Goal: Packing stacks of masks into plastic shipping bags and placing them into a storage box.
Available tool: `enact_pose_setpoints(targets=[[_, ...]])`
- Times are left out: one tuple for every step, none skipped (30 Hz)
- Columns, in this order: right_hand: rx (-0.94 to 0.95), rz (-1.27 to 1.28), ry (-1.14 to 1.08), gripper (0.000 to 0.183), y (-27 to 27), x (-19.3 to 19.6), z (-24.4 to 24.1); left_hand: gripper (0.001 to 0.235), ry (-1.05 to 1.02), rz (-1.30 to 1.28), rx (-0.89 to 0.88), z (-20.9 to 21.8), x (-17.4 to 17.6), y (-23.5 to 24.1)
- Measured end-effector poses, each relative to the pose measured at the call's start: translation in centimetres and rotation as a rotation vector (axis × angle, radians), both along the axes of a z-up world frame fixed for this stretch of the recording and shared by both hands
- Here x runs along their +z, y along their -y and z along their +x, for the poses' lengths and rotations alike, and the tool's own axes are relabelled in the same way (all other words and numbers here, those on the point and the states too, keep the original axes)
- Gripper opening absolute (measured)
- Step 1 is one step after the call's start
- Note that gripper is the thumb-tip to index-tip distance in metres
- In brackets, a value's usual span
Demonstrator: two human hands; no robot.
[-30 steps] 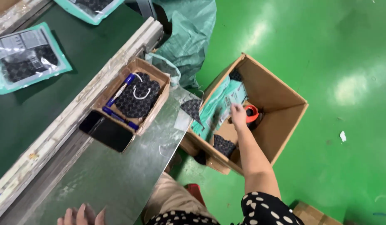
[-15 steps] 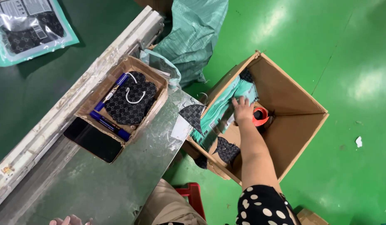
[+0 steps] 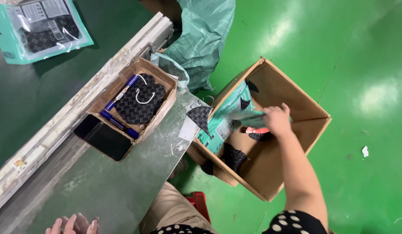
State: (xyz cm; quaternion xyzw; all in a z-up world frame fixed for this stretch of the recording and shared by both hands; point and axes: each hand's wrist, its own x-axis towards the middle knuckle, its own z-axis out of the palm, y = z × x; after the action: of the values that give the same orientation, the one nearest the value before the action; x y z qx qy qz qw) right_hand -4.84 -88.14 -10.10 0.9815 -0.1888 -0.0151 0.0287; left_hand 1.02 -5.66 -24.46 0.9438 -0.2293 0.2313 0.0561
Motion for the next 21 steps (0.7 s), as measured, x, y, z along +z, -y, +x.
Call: enact_pose_setpoints(targets=[[-0.001,-0.005,0.007,0.013,0.0,2.3,-1.1,0.06,0.007,-0.005,-0.001,0.1,2.3,1.5],[-0.118,0.302,0.114,0.013,0.0,4.6,-1.9,0.058,-0.08,-0.137,0.059,0.1,4.6,2.8],[-0.23,0.613,0.218,0.018,-0.2,6.8,-2.9,0.055,-0.169,-0.266,0.117,0.0,7.0,4.1],[-0.221,0.61,0.227,0.018,-1.3,8.8,-3.1,0.055,-0.157,-0.271,0.121,0.6,9.1,6.2],[-0.248,0.867,0.369,0.019,-2.6,10.8,-3.4,0.047,-0.224,-0.35,-0.045,1.2,11.2,8.2],[-0.266,1.125,0.507,0.021,-4.0,12.8,-3.6,0.039,-0.286,-0.427,-0.21,1.6,13.4,10.0],[-0.251,1.126,0.511,0.021,-5.9,13.7,-3.3,0.039,-0.273,-0.431,-0.203,0.8,15.1,12.1],[-0.233,1.324,0.633,0.023,-7.9,14.6,-2.8,0.031,-0.375,-0.544,-0.299,0.0,16.8,14.1],[-0.213,1.524,0.751,0.026,-10.0,15.6,-2.4,0.024,-0.475,-0.656,-0.397,-0.7,18.5,16.0],[-0.185,1.53,0.744,0.026,-12.3,15.6,-1.8,0.024,-0.454,-0.663,-0.381,-0.8,19.9,16.3],[-0.173,1.464,0.773,0.025,-14.7,15.7,-1.3,0.027,-0.561,-0.631,-0.351,-0.9,21.2,16.5],[-0.156,1.397,0.801,0.025,-17.1,15.7,-0.7,0.03,-0.665,-0.604,-0.319,-0.9,22.5,16.8],[-0.124,1.402,0.794,0.025,-18.9,14.6,-0.4,0.03,-0.642,-0.617,-0.301,-0.3,22.0,15.9],[0.153,1.078,0.773,0.022,-20.9,13.3,-0.5,0.047,-1.125,-1.023,-0.418,0.0,21.6,14.7],[0.41,0.741,0.744,0.026,-22.7,12.0,-0.5,0.069,-1.605,-1.434,-0.536,0.4,21.2,13.5],[0.424,0.748,0.745,0.026,-27.0,15.2,0.8,0.069,-1.59,-1.44,-0.53,0.6,20.3,11.7],[0.845,0.699,0.706,0.026,-31.1,18.4,2.2,0.062,-1.627,-1.523,-0.463,0.9,19.3,10.0],[1.259,0.624,0.647,0.031,-35.3,21.6,3.5,0.056,-1.661,-1.598,-0.4,1.6,18.5,8.3],[1.27,0.624,0.656,0.031,-37.6,22.1,3.9,0.056,-1.645,-1.598,-0.4,2.2,18.0,6.9],[1.372,0.456,0.614,0.032,-39.9,22.5,3.9,0.049,-1.709,-1.715,-0.295,2.2,17.5,5.4],[1.466,0.284,0.57,0.034,-42.2,22.9,4.0,0.044,-1.769,-1.833,-0.185,2.2,17.0,3.8]])
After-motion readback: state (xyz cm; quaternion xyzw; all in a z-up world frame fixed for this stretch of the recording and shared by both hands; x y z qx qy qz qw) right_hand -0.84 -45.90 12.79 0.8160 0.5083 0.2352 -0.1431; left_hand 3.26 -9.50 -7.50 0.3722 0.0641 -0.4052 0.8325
